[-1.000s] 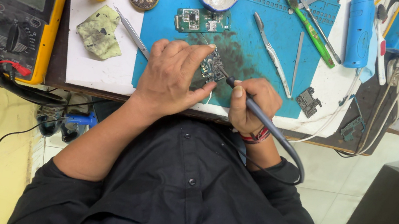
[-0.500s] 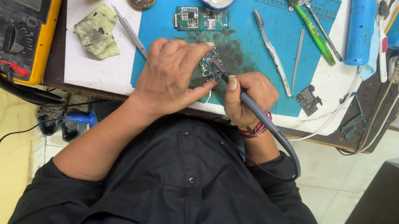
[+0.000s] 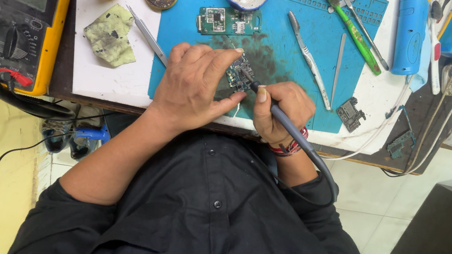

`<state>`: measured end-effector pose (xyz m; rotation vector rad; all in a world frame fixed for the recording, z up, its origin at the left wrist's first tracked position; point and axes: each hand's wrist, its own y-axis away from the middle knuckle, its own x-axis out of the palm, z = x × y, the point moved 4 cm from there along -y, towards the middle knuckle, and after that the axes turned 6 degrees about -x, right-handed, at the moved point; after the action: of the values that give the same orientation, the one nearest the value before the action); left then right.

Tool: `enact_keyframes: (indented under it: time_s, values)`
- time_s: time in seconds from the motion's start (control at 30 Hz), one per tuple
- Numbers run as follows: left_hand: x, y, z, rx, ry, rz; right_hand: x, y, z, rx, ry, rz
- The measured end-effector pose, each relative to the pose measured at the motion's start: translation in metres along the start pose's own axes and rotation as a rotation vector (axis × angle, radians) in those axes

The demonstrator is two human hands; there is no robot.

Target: The person solders components on small green circuit boards at a workbench, holding each board steady with one hand while applying a soldering iron with the other. They reposition the boards on the mat, work on different boards one at a time, and use a metal probe to touch points on the boards between soldering passes.

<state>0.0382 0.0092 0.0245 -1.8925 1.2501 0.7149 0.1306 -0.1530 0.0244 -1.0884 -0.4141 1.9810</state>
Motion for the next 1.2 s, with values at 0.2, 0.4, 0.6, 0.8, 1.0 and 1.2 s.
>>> enact_keyframes:
  time_s: [0.2,0.4,0.6,0.8,1.0,1.2]
  values:
    - [0.0006,-0.0002,-0.0001,0.001,-0.001,-0.004,0.0000,-0.0005,0.0012,-0.005,0.005,-0.007]
    - [0.0010,0.0000,-0.0003,0.006,-0.008,-0.006,0.0002,0.0000,0.0010,-0.009,-0.008,-0.016]
    - [0.0011,0.0002,-0.0003,-0.006,-0.001,0.003,-0.0023,0.0024,-0.0013,0.032,-0.001,-0.015]
    - [0.0007,0.0000,-0.0001,-0.006,0.002,0.004,-0.0010,0.0018,-0.0009,0.014,0.004,-0.010]
    - [0.0008,0.0000,0.0004,-0.003,0.004,0.004,-0.0002,0.0000,0.0003,0.009,0.001,0.005]
    - [0.0006,0.0005,0.0001,-0.002,-0.002,0.007,0.0003,-0.0007,0.0010,-0.002,0.002,-0.007]
